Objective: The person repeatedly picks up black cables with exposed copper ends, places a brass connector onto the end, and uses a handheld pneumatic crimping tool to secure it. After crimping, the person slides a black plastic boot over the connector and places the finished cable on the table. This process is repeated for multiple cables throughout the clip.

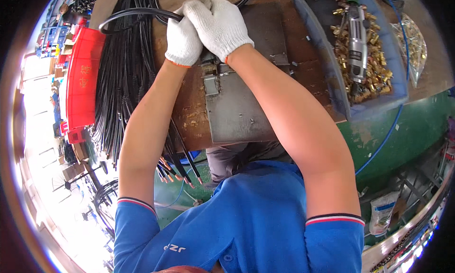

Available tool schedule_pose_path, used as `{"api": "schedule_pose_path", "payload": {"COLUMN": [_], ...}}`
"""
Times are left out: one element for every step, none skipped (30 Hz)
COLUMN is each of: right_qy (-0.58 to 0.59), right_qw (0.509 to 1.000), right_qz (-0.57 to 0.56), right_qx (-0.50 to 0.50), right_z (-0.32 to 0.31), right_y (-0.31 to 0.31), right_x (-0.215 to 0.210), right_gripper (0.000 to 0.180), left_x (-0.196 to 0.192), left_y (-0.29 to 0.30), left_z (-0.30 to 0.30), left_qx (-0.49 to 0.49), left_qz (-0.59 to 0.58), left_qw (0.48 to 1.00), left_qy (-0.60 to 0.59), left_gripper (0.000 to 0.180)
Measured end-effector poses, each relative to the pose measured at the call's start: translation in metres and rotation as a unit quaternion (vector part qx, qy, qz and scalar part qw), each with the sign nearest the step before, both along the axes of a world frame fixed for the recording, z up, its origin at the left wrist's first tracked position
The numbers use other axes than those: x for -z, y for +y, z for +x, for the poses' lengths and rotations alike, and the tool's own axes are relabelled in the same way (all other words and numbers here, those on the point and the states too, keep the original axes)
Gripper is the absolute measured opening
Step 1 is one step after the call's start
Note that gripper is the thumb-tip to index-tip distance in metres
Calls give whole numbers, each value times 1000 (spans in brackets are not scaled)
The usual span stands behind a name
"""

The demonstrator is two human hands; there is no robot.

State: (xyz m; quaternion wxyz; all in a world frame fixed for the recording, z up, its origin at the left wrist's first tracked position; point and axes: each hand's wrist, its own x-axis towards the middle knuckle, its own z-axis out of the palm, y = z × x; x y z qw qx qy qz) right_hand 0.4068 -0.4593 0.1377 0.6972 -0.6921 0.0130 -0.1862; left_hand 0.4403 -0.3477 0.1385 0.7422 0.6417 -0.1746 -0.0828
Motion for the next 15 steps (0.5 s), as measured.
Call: {"api": "schedule_pose_path", "payload": {"right_qy": [21,48,70,96,127,143,136,128,109,90,81,85,89,93,118], "right_qw": [999,999,997,994,988,977,970,960,971,980,987,992,995,995,990], "right_qz": [-19,4,26,47,60,117,170,223,173,125,99,11,5,-2,-5], "right_qx": [-23,-14,-4,6,70,105,110,114,122,127,102,94,34,-27,-75], "right_z": [1,-4,-7,-13,-27,-33,-47,-63,-76,-86,-97,-105,-113,-118,-115], "right_y": [-4,-3,-3,-1,-3,-7,-12,-16,-20,-19,-16,-12,-6,-1,2], "right_x": [-5,-9,-13,-20,-26,-20,-25,-31,-25,-20,-16,-17,-23,-30,-32], "right_gripper": [52,53,55,56,61,59,58,57,57,56,58,56,55,54,50], "left_x": [-6,-10,-21,-25,-23,-16,-28,-38,-40,-39,-40,-44,-44,-44,-48], "left_y": [0,1,1,2,8,24,27,31,35,40,44,45,43,42,40], "left_z": [0,-7,-16,-24,-28,-25,-37,-54,-67,-76,-85,-95,-101,-106,-112], "left_qx": [-22,-48,-73,-98,-160,-158,-162,-162,-137,-114,-91,-68,-72,-77,-71], "left_qz": [20,32,42,51,81,88,17,-54,-104,-152,-200,-240,-246,-253,-208], "left_qw": [999,998,996,994,984,982,976,958,958,955,950,940,937,935,944], "left_qy": [24,15,0,-9,19,56,144,229,229,227,224,234,236,237,248], "left_gripper": [26,26,27,29,45,56,57,59,59,59,58,58,58,57,55]}}
